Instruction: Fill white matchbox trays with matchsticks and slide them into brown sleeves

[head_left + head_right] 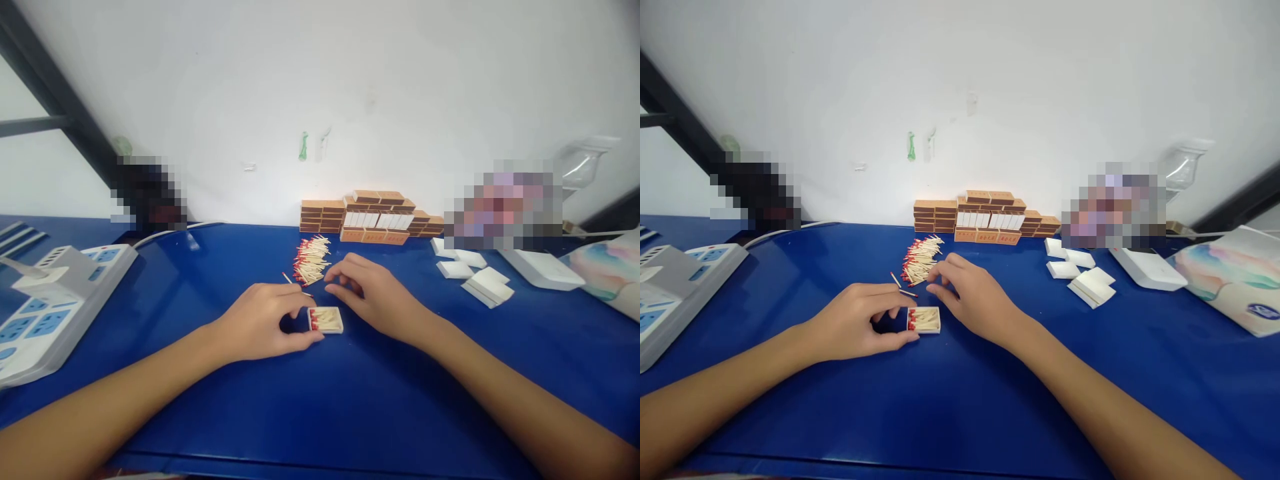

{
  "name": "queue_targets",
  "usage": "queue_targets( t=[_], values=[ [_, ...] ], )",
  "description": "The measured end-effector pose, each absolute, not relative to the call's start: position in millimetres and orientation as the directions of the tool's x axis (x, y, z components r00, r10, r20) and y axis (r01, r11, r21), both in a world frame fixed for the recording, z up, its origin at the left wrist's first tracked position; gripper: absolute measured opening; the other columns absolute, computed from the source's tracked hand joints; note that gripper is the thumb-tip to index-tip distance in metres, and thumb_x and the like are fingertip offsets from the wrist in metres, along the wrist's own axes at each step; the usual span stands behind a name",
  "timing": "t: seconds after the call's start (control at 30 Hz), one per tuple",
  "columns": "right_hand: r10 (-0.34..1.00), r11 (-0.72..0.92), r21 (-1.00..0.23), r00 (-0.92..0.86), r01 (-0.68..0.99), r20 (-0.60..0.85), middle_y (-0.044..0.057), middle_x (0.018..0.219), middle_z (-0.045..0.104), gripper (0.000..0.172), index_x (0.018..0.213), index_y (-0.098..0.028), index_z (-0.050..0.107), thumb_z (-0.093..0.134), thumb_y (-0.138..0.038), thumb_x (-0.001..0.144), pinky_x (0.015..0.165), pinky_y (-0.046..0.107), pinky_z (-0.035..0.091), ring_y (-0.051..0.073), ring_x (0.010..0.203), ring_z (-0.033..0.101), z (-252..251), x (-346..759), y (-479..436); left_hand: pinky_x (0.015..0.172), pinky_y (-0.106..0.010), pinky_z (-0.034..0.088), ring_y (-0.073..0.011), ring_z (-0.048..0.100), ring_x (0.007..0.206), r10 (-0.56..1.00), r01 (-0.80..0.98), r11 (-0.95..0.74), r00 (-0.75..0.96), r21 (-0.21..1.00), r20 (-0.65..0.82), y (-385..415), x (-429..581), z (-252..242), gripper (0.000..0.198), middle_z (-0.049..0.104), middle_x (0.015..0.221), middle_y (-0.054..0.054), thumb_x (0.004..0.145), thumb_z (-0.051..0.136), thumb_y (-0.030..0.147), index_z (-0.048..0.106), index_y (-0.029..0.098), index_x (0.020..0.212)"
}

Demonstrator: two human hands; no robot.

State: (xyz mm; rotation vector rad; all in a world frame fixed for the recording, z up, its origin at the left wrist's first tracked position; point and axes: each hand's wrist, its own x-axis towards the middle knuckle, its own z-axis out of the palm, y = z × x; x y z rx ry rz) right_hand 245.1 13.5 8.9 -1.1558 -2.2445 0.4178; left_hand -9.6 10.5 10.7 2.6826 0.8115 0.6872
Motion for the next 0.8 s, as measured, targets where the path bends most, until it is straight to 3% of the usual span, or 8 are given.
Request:
queue_targets(
  t=[0.23,0.43,0.57,0.8],
  values=[
    [0.835,0.547,-0.541,-0.374,0.639,0.403,0.0,0.088,0.058,0.006,0.097,-0.021,0.073,0.069,-0.017,0.098,0.069,0.028,0.041,0.013,0.073,0.054,-2,224,15,0.057,-0.026,0.042,-0.0109,0.057,0.06,0.454,0.314,-0.87,0.813,0.38,0.366,-5,-3,7,0.029,0.064,0.075,0.003,0.085,0.079,0.043,0.074,0.02,0.1],
    [0.843,0.538,-0.516,-0.444,0.667,0.304,0.002,0.095,0.063,0.005,0.098,-0.02,0.07,0.07,-0.025,0.099,0.07,0.028,0.041,0.014,0.079,0.057,-2,201,14,0.056,-0.029,0.042,-0.0126,0.057,0.059,0.397,0.269,-0.902,0.824,0.337,0.405,-12,1,4,0.03,0.065,0.073,0.003,0.084,0.079,0.045,0.074,0.019,0.096],
    [0.882,0.467,-0.507,-0.419,0.724,0.214,0.003,0.096,0.063,0.009,0.092,-0.019,0.064,0.064,-0.02,0.101,0.068,0.028,0.039,0.015,0.078,0.057,1,203,17,0.058,-0.028,0.043,-0.0124,0.059,0.061,0.433,0.31,-0.889,0.81,0.338,0.396,-6,-1,5,0.027,0.066,0.074,0.002,0.087,0.078,0.043,0.075,0.018,0.098],
    [0.851,0.525,-0.538,-0.415,0.66,0.32,0.003,0.093,0.066,0.009,0.093,-0.02,0.059,0.058,-0.02,0.103,0.073,0.03,0.044,0.017,0.082,0.059,16,227,15,0.056,-0.026,0.041,-0.0112,0.057,0.059,0.55,0.444,-0.831,0.74,0.334,0.386,7,-6,8,0.026,0.065,0.072,0.003,0.088,0.077,0.043,0.075,0.019,0.1]
  ],
)
